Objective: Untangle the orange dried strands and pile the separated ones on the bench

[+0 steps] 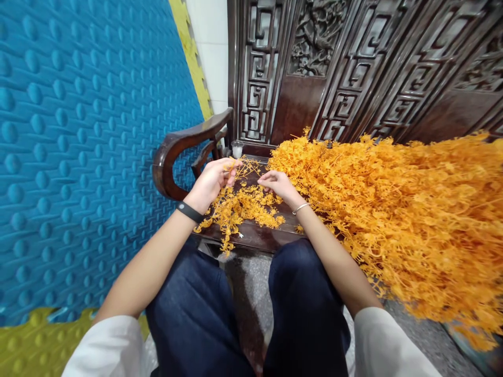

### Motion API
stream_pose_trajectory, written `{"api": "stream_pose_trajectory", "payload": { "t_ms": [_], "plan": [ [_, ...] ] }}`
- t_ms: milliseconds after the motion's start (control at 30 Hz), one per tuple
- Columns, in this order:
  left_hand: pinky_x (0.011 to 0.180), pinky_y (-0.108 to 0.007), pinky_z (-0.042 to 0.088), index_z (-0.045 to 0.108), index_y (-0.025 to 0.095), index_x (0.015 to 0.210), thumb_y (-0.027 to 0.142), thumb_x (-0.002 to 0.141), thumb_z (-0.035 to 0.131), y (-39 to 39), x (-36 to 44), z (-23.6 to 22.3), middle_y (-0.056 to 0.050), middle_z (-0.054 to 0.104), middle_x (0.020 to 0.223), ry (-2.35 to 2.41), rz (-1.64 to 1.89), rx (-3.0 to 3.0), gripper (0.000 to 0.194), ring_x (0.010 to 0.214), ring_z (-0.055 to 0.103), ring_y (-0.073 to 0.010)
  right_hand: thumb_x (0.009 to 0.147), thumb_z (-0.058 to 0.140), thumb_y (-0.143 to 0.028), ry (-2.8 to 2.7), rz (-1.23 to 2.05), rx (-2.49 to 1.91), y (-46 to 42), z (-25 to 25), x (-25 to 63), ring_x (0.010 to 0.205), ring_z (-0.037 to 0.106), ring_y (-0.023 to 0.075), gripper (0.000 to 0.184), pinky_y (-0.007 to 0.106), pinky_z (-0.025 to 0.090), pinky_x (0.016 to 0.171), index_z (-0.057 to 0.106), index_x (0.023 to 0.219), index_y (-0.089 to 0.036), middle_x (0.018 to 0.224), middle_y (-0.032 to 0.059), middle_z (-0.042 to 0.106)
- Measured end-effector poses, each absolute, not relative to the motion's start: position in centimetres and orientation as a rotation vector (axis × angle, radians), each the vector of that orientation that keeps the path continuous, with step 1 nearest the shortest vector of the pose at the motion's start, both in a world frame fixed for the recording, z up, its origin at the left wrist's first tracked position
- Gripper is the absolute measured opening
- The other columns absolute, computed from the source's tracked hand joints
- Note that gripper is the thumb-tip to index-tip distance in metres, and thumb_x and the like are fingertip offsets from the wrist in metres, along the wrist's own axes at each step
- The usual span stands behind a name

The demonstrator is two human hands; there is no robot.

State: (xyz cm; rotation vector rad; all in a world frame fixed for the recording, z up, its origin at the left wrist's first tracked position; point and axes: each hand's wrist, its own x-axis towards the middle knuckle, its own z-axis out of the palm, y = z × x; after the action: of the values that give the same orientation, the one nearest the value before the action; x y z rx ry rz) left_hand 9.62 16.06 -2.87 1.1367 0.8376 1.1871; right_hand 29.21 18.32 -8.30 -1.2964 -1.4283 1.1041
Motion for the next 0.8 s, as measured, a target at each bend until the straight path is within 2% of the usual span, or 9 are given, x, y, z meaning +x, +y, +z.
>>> {"api": "stream_pose_trajectory", "payload": {
  "t_ms": [167, 300, 400, 500, 567, 700, 800],
  "plan": [
    [0.041, -0.019, 0.034, 0.062, 0.013, 0.072, 0.019, 0.070, 0.058, 16.0, 9.7, -2.8, 0.003, 0.048, 0.053, 0.815, 1.204, 1.145, 0.008, 0.040, 0.041, -0.0043, 0.059, 0.078, -0.021, -1.464, 1.098, -1.372, 19.0, -9.2, 29.4, 0.050, 0.052, 0.0078, 0.020, 0.018, 0.040, 0.040, 0.062, 0.068, -0.016, 0.054, -0.0041, 0.057],
    [0.043, -0.019, 0.037, 0.058, 0.014, 0.068, 0.017, 0.071, 0.057, 15.4, 10.0, -2.3, 0.002, 0.051, 0.053, 0.900, 1.279, 1.218, 0.004, 0.043, 0.046, -0.0060, 0.060, 0.076, -0.020, -1.478, 1.073, -1.293, 18.9, -9.1, 29.3, 0.061, 0.056, 0.0091, 0.020, 0.018, 0.045, 0.047, 0.062, 0.073, -0.016, 0.067, -0.0013, 0.062],
    [0.045, -0.019, 0.039, 0.057, 0.014, 0.072, 0.017, 0.072, 0.057, 14.9, 10.2, -1.9, 0.003, 0.052, 0.055, 0.883, 1.304, 1.232, 0.002, 0.045, 0.048, -0.0062, 0.066, 0.073, -0.026, -1.589, 1.155, -1.138, 17.9, -8.1, 28.6, 0.070, 0.060, 0.0115, 0.021, 0.023, 0.050, 0.056, 0.064, 0.083, -0.017, 0.080, 0.0023, 0.066],
    [0.045, -0.019, 0.039, 0.057, 0.015, 0.074, 0.018, 0.073, 0.058, 14.2, 10.4, -1.5, 0.003, 0.053, 0.057, 0.841, 1.302, 1.278, 0.003, 0.044, 0.048, -0.0054, 0.069, 0.073, -0.028, -1.793, 1.262, -0.878, 16.4, -7.1, 27.4, 0.082, 0.061, 0.0130, 0.037, 0.029, 0.053, 0.075, 0.063, 0.104, -0.022, 0.101, 0.0037, 0.066],
    [0.046, -0.019, 0.039, 0.057, 0.016, 0.075, 0.020, 0.074, 0.057, 13.7, 10.6, -1.2, 0.003, 0.053, 0.058, 0.800, 1.281, 1.308, 0.004, 0.044, 0.047, -0.0050, 0.068, 0.074, -0.028, -1.878, 1.286, -0.734, 15.4, -6.7, 26.4, 0.084, 0.060, 0.0127, 0.045, 0.030, 0.051, 0.081, 0.060, 0.110, -0.025, 0.107, 0.0022, 0.063],
    [0.048, -0.019, 0.041, 0.056, 0.017, 0.076, 0.021, 0.075, 0.056, 12.9, 10.8, -0.9, 0.003, 0.052, 0.061, 0.814, 1.350, 1.331, 0.004, 0.048, 0.049, -0.0059, 0.071, 0.072, -0.033, -1.893, 1.221, -0.731, 14.3, -6.2, 25.2, 0.068, 0.054, 0.0100, 0.024, 0.026, 0.048, 0.068, 0.064, 0.090, -0.021, 0.082, -0.0020, 0.062],
    [0.049, -0.019, 0.043, 0.057, 0.017, 0.074, 0.019, 0.074, 0.056, 12.9, 10.6, -0.8, 0.003, 0.052, 0.061, 0.838, 1.505, 1.352, 0.003, 0.049, 0.050, -0.0061, 0.072, 0.072, -0.033, -1.842, 1.107, -0.763, 14.2, -5.7, 25.3, 0.063, 0.053, 0.0091, 0.019, 0.025, 0.047, 0.064, 0.065, 0.083, -0.020, 0.073, -0.0030, 0.061]
  ]
}}
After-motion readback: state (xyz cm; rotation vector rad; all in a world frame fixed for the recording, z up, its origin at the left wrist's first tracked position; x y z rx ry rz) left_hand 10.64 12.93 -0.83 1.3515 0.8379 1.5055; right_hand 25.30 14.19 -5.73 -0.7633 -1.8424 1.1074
